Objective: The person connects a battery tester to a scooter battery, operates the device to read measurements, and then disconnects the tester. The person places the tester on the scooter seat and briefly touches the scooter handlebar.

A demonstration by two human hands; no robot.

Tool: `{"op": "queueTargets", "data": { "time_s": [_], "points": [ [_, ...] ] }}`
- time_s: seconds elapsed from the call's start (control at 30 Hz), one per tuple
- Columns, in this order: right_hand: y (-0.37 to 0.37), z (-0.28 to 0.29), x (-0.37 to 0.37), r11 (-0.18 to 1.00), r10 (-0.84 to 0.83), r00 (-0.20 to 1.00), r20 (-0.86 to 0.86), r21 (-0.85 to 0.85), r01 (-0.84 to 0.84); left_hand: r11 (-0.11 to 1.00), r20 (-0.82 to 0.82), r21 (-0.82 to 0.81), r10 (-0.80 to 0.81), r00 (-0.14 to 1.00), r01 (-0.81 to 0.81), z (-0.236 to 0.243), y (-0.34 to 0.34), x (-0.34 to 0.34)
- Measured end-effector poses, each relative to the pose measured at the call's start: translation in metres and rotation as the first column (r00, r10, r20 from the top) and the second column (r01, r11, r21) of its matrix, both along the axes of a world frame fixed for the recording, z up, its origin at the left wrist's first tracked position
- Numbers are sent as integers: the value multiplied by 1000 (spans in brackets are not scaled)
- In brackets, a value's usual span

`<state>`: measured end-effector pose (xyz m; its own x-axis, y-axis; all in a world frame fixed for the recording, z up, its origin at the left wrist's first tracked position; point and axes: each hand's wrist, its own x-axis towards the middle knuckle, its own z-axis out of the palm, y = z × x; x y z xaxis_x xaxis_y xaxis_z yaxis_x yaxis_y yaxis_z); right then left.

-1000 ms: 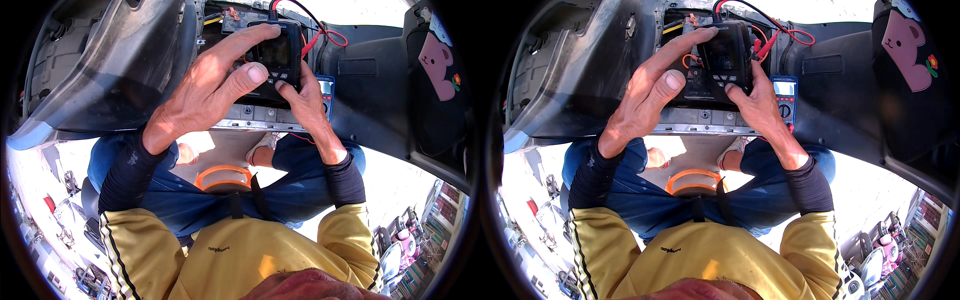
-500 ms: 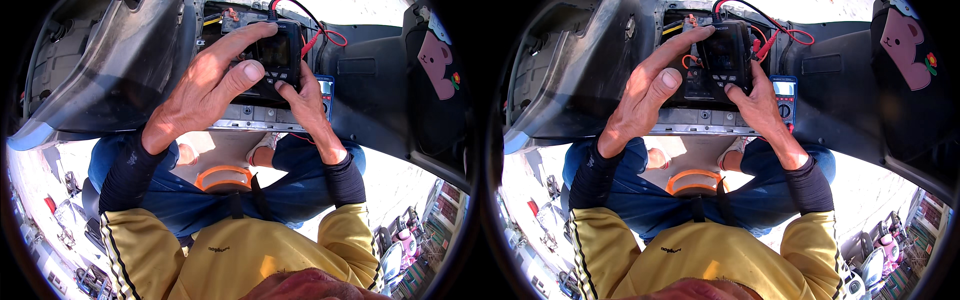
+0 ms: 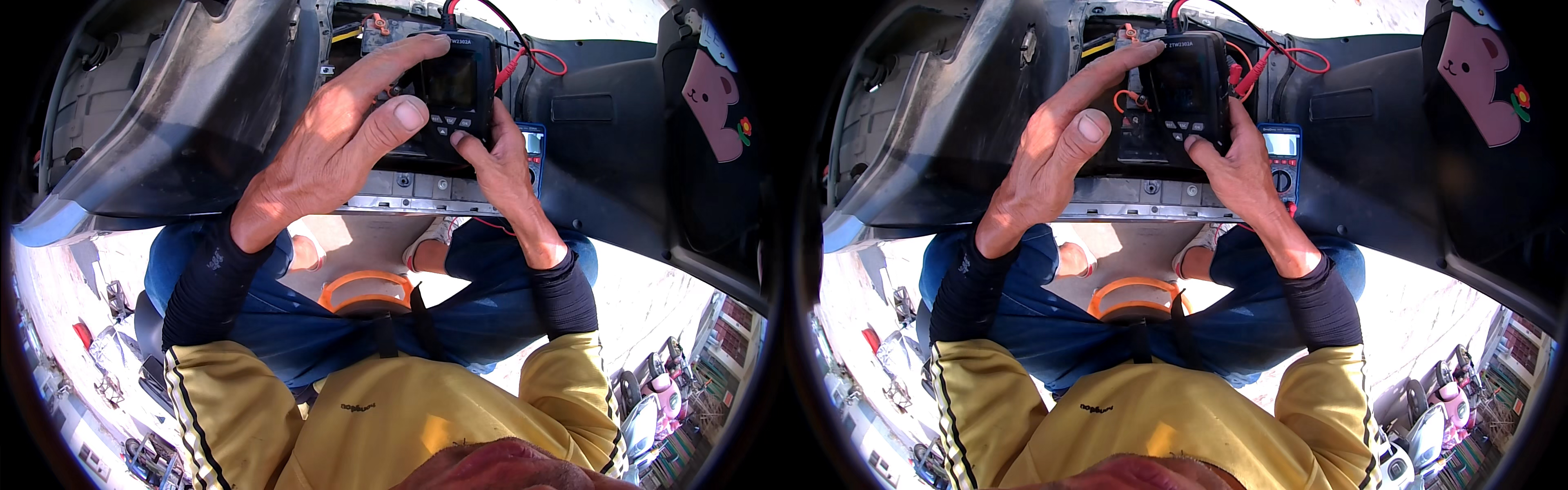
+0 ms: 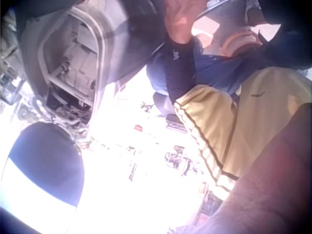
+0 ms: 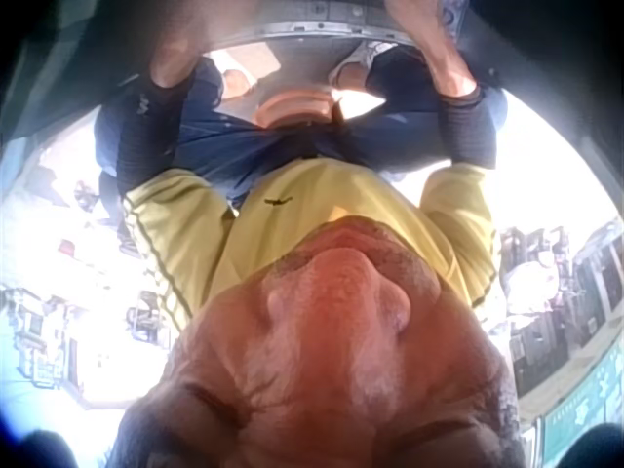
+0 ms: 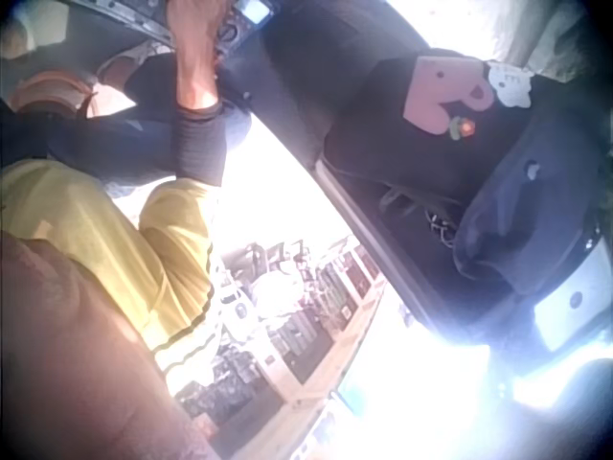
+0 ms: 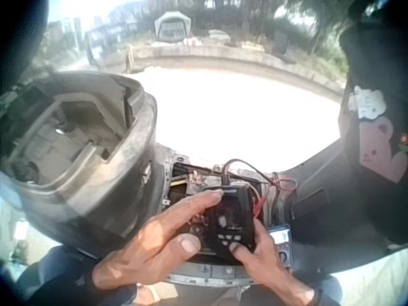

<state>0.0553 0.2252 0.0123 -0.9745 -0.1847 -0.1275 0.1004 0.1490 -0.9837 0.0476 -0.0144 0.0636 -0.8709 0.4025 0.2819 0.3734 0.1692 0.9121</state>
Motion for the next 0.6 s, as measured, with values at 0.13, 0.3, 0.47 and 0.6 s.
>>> {"op": "queueTargets", "data": {
  "time_s": [0.13, 0.3, 0.47, 0.6],
  "points": [
    [1, -2, -1, 1000, -7, 1000, 0, -12, 7, 1000, 18, 2, -9, 1000, 9, 2, -1, 0],
    [1, -2, -1, 999, -11, 1000, 5, -34, 12, 1000, -4, 1, -12, 1000, 12, 0, -1, -1],
    [2, -3, -1, 1000, -4, 1000, -9, -26, 3, 1000, -6, 1, -11, 1000, 11, 0, -1, 0],
    [2, -4, -1, 1000, -9, 1000, -17, -16, 8, 1000, 6, -1, -14, 1000, 14, 0, -2, 0]
  ]
}}
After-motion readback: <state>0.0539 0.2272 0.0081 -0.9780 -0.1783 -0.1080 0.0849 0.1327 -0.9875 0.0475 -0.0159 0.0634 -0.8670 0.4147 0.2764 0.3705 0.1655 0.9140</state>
